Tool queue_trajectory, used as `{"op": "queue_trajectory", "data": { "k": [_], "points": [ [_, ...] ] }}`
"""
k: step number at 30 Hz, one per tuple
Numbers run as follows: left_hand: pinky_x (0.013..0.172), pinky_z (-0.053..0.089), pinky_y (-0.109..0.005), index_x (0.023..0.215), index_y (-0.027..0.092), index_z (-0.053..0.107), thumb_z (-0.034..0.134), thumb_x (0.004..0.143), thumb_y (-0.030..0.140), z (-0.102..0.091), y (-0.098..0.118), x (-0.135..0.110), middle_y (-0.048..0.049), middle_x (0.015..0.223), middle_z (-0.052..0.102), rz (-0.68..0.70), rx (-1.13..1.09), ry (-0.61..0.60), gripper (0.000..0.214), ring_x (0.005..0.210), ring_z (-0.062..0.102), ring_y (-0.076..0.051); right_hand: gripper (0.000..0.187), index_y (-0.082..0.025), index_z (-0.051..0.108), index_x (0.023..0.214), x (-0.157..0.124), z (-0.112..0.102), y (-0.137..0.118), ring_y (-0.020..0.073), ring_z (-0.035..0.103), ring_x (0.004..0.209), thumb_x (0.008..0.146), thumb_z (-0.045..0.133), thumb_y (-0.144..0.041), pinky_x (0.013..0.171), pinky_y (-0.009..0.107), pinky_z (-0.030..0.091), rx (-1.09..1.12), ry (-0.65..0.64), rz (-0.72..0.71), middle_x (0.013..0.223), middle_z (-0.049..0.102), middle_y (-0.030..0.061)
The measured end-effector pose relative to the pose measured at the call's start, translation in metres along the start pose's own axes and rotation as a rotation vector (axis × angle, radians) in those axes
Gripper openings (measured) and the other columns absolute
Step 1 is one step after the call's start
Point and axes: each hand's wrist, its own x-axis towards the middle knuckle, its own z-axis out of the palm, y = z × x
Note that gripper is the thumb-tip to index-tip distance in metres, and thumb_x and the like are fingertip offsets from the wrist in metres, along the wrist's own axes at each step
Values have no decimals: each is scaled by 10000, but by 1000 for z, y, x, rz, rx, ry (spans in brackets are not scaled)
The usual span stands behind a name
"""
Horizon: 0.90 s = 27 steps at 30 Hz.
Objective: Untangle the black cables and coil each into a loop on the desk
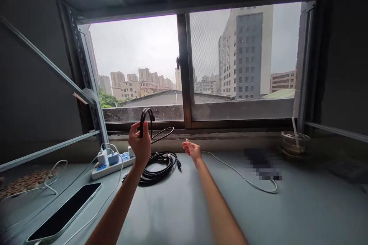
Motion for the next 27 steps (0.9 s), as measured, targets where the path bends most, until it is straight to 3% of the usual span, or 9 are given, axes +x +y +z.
{"op": "queue_trajectory", "data": {
  "k": [4,8,11,13,16,19,23,27],
  "points": [
    [339,185,-177,788,191,515,598,785,450,20,24,3,125,361,321,-4,-188,41,272,300,282,-47,846,-135,720,870,-2,15,-41,120,598,656,781,179,-779,622,222,457,132,-137,-142,819,684,94],
    [329,162,-186,711,204,456,590,797,453,41,55,3,133,340,272,19,-337,33,295,290,216,-37,948,-169,728,928,-11,17,-89,118,594,657,714,88,-835,621,225,456,184,-263,-270,835,685,79],
    [338,155,-195,658,199,438,591,802,443,54,76,2,130,342,250,7,-409,3,322,294,195,-28,663,-207,710,962,-24,18,-122,117,590,688,673,490,-761,630,222,450,161,-303,-357,875,683,39],
    [348,167,-198,662,185,486,577,816,436,59,85,-1,120,357,275,-1,-389,-6,308,305,216,-26,517,-218,710,893,-34,18,-139,111,578,703,652,618,-667,651,218,443,142,-331,-441,849,678,13],
    [356,177,-194,698,176,510,517,857,443,62,91,-6,112,372,301,-7,-384,47,311,319,229,-27,410,-191,632,707,-48,13,-155,115,576,701,743,582,-596,691,240,455,168,-243,-639,710,647,0],
    [339,149,-189,702,190,441,463,887,455,62,89,-10,119,376,286,-82,-460,92,324,309,207,-28,390,-202,529,710,-58,-1,-167,113,603,648,799,525,-582,706,272,485,314,-148,-670,592,562,-44],
    [300,90,-185,709,204,377,442,909,434,63,84,-12,121,387,277,-327,-577,-49,312,285,180,-32,328,-223,507,768,-77,-22,-183,53,441,361,802,553,-546,522,255,487,517,-107,-707,510,388,-112],
    [295,130,-164,684,201,354,502,885,412,61,75,-8,115,411,296,-428,-610,-103,327,290,198,-26,226,-244,588,815,-107,-44,-200,53,349,314,865,511,-451,412,208,402,493,-126,-692,425,310,-108]
  ]
}}
